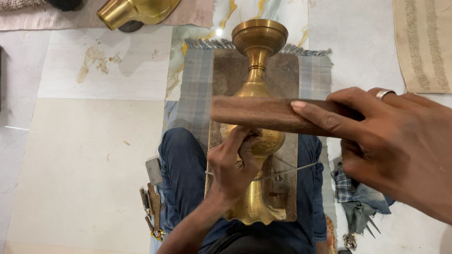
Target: The person sits on the floor with a brass vessel resting on a wooden board and uses a small punch held against the vessel with one hand while striking it with a wooden mallet in the other hand, repeatedly repositioning the punch to work the vessel's surface.
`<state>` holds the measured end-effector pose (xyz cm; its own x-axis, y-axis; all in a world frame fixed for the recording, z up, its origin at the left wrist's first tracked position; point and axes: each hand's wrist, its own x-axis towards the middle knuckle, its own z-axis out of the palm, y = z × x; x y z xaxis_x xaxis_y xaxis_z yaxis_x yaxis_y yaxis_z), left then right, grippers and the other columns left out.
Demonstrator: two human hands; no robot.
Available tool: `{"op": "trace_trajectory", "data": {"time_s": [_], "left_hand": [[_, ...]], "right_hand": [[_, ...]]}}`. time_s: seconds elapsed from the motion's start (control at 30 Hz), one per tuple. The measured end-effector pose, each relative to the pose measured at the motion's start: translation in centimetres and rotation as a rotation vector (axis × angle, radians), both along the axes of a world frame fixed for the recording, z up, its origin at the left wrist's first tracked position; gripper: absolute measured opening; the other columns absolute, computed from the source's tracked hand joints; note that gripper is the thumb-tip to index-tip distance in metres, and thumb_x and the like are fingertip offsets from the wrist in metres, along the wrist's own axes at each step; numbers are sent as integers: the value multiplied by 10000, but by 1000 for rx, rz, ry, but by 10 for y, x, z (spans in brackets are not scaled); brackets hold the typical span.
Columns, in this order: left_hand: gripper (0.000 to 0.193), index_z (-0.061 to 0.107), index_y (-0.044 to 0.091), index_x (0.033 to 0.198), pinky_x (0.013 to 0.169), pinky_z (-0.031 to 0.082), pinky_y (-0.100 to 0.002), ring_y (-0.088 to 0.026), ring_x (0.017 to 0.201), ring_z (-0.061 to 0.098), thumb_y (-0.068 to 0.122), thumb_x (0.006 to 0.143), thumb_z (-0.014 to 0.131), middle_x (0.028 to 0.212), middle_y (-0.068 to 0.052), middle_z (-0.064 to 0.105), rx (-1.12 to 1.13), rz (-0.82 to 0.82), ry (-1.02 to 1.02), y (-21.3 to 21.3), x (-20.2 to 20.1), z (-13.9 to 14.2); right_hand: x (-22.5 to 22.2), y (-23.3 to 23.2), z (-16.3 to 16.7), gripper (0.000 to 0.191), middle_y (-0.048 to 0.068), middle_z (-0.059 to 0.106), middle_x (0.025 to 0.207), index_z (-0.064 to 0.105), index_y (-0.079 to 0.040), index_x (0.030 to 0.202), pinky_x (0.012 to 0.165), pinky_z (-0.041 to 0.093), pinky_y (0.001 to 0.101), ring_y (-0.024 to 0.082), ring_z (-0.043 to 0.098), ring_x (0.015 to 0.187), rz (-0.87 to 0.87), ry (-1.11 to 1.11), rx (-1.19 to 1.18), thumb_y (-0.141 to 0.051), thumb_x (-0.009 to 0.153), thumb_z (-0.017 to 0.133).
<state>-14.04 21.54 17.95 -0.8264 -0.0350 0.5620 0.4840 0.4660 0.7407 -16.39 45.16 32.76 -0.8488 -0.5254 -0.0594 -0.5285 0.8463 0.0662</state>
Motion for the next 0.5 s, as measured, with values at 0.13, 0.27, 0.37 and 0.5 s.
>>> {"op": "trace_trajectory", "data": {"time_s": [0.13,0.27,0.37,0.5], "left_hand": [[407,644,32,1278,763,655,-324,-221,882,804,-57,881,622,994,-101,786,-22,40,58,-3,1,-11],[448,647,-7,1271,703,640,-340,-214,792,785,-43,824,637,913,-109,777,-42,35,83,-4,1,-18],[346,653,40,1259,758,674,-313,-197,868,804,-29,920,662,985,-94,793,27,8,61,-3,0,-17],[355,610,51,1361,896,707,-315,-221,1008,810,-59,1023,599,1108,-91,784,26,-48,15,-7,-12,-8]], "right_hand": [[3,-2,1,872,-26,699,1238,438,-446,1520,631,613,308,159,729,695,18,-29,49,-266,732,763],[9,-4,2,799,-23,721,1199,513,-423,1512,603,593,302,143,723,664,-3,-28,-102,-264,766,752],[16,-1,-1,819,5,723,1155,504,-414,1517,606,583,313,162,702,651,0,6,72,-262,751,750],[24,6,-20,745,21,730,1174,562,-324,1460,597,557,303,166,680,699,-228,-68,-259,-123,767,748]]}}
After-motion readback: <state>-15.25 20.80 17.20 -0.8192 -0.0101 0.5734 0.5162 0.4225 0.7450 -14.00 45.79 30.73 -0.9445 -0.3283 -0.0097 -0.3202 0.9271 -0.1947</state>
